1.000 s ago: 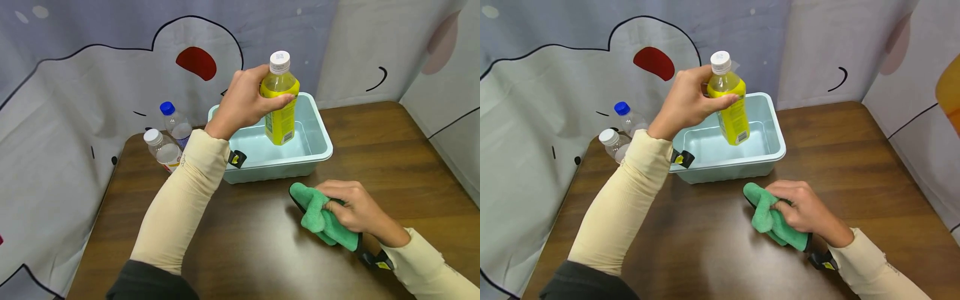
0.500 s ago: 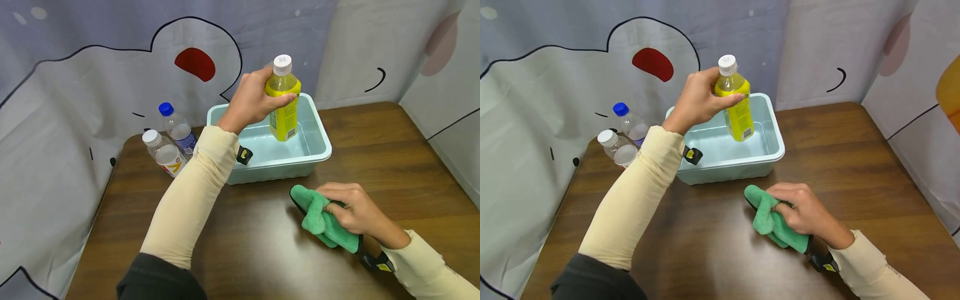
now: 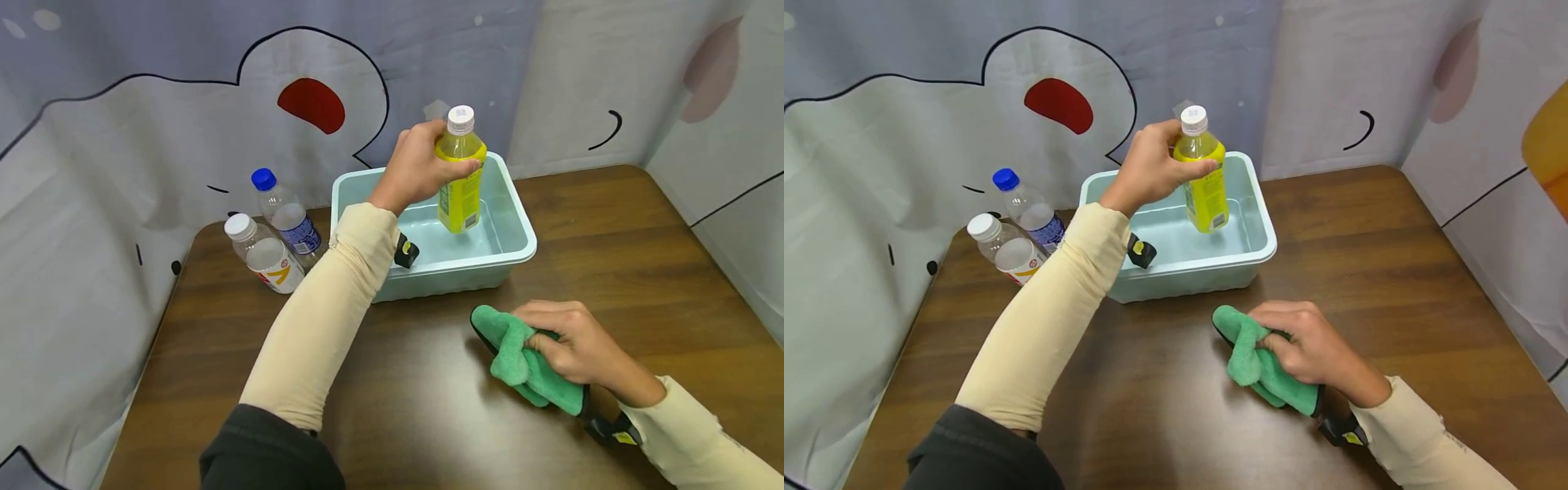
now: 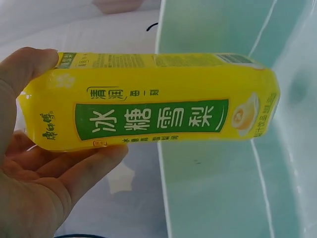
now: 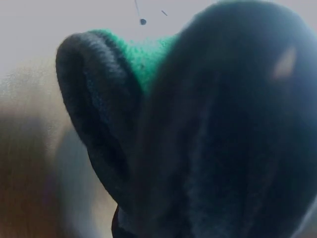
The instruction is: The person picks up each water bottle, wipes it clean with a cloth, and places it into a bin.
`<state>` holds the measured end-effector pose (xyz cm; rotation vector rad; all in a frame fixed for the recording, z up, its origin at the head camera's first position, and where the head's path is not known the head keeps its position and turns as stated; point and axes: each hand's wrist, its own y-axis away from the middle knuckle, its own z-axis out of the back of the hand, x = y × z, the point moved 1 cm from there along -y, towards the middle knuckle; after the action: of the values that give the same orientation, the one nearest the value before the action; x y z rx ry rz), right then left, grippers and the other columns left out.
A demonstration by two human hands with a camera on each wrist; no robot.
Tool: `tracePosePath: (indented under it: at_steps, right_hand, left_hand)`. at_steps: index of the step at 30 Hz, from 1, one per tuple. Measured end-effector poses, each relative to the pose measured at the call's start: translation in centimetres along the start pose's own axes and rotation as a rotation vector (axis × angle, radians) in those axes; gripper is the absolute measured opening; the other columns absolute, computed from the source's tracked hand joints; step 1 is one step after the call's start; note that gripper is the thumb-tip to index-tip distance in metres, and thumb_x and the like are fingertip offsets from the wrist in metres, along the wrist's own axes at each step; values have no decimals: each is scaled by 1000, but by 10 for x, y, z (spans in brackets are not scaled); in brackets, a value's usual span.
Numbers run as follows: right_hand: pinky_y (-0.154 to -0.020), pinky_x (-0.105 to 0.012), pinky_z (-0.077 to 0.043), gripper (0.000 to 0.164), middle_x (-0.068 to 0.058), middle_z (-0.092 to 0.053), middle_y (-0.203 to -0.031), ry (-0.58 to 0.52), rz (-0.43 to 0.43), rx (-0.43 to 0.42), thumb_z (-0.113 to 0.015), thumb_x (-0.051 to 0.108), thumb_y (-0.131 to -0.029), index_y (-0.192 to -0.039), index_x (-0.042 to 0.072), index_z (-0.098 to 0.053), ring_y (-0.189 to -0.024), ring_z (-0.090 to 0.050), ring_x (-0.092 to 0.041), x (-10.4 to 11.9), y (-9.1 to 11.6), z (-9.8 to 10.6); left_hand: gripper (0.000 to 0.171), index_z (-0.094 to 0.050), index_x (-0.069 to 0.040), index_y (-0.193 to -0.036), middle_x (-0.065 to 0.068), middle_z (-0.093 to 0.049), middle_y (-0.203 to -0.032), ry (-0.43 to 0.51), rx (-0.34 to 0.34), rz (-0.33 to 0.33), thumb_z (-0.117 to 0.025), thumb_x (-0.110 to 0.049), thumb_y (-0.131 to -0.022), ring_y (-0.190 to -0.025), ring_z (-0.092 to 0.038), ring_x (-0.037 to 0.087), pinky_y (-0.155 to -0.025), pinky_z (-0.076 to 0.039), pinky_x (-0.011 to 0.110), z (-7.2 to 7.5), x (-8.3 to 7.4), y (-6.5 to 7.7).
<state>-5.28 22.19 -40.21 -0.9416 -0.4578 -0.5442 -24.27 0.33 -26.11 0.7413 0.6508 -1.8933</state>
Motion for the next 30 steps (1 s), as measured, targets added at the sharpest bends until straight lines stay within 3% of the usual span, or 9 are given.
tracePosePath:
  at_steps: [7,16,30]
  right_hand:
    - [-84,-12,-56,50,-4,-78,-95,-6,-2,0,-69,-26,-66,-105,4,-80,-91,-71,-4,1,5,-3]
    - [-84,-15,-57,51,-3,-78,-97,-1,-10,14,-66,-25,-66,-104,6,-80,-93,-72,-5,2,4,-6]
    - [-86,-13,-56,48,-3,-77,-96,7,-30,35,-69,-25,-67,-100,8,-80,-91,-72,-7,3,7,-9]
  left_hand:
    - [55,-63,-9,-133,4,-69,-131,-8,54,43,-85,-32,-88,-114,-69,17,-97,-57,27,-7,3,-5]
    - [57,-59,-10,-134,3,-66,-137,-1,122,99,-85,-30,-88,-121,-65,17,-104,-55,29,-5,8,-9]
    - [67,-54,-8,-140,5,-64,-142,-44,229,147,-88,-25,-85,-126,-62,18,-110,-51,29,-18,16,-18]
